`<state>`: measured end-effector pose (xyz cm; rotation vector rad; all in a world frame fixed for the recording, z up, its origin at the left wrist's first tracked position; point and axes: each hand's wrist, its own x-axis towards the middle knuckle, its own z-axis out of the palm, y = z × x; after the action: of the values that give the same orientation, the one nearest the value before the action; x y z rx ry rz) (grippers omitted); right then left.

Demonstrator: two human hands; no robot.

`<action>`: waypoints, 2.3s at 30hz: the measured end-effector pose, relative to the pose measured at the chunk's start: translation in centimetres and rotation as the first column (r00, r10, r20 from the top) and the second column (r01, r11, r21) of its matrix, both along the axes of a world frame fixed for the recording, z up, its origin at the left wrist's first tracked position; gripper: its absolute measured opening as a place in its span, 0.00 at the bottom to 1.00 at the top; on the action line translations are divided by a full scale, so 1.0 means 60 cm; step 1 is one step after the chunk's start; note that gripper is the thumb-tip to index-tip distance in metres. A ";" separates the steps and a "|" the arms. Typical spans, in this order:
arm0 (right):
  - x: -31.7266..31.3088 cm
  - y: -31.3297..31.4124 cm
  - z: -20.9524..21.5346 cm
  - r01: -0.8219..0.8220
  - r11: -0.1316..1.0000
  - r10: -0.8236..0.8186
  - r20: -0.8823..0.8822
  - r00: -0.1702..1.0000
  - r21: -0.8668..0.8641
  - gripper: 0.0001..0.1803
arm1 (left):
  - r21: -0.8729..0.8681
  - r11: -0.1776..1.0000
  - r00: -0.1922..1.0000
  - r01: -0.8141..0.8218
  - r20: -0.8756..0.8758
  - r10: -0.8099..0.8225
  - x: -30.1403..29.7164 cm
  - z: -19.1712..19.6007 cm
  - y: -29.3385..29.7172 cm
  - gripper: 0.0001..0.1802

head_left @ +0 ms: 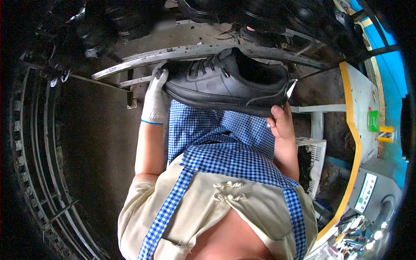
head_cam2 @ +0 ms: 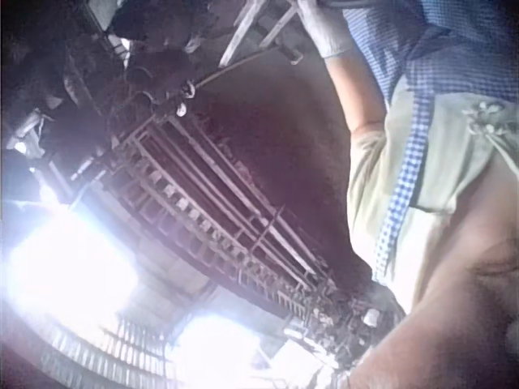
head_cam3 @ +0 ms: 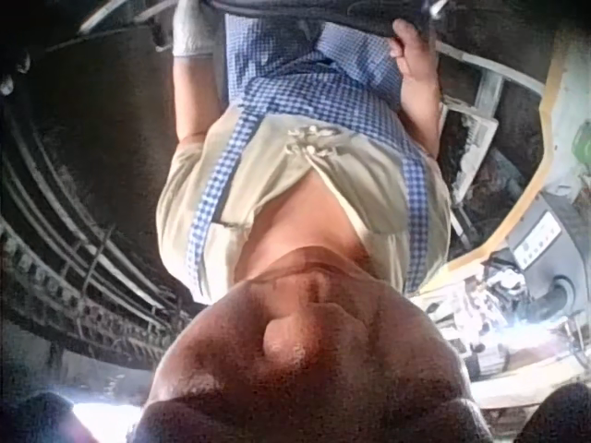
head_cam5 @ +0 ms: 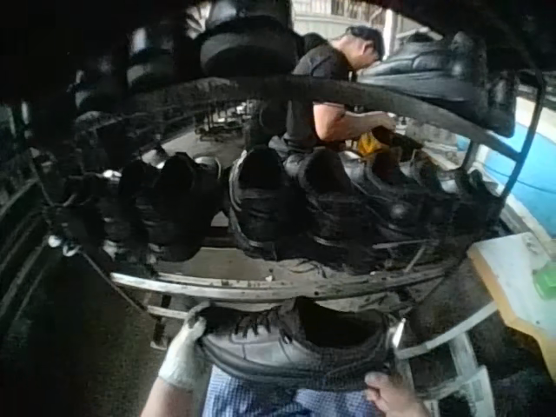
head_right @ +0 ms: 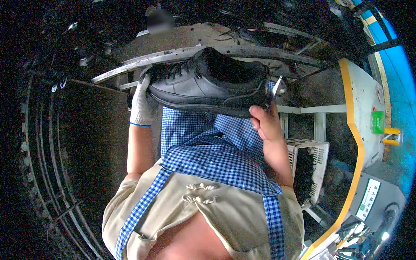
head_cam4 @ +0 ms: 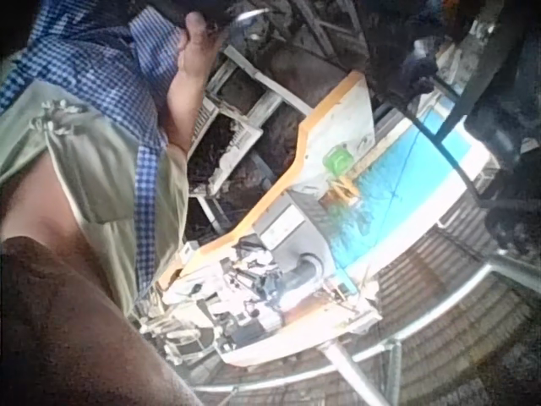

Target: Inspecting and detailing the sole edges of shoes in a manufacturing facility.

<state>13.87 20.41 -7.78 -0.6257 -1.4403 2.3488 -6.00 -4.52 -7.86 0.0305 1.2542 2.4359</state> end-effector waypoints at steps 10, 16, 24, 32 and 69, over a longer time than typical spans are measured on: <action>0.028 0.076 0.009 -0.304 0.923 0.264 0.183 0.947 0.238 0.35 | -0.090 0.978 0.968 0.186 0.189 -0.167 -0.012 -0.031 0.019 0.26; 0.045 0.060 0.041 -0.321 0.859 0.417 -0.181 0.891 0.398 0.53 | -0.004 0.956 0.932 0.293 -0.223 -0.287 -0.009 -0.059 0.024 0.34; 0.145 0.108 0.128 0.522 0.778 -0.627 -0.402 0.667 -0.348 0.39 | -0.098 0.816 0.744 0.570 -0.360 -0.563 0.054 0.030 0.084 0.33; 0.081 0.270 0.319 0.939 0.344 -0.565 -0.793 0.226 0.022 0.31 | -0.014 0.834 0.832 0.552 -0.057 -0.552 0.086 0.005 0.053 0.20; 0.109 0.149 0.302 0.954 0.185 -0.510 -0.853 -0.111 -0.235 0.31 | 0.041 0.833 0.829 0.552 0.082 -0.554 0.098 -0.030 0.022 0.15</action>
<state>20.41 29.34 10.32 -0.0426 -0.6533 0.8243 -0.09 -3.19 -9.68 0.2518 1.0076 1.9161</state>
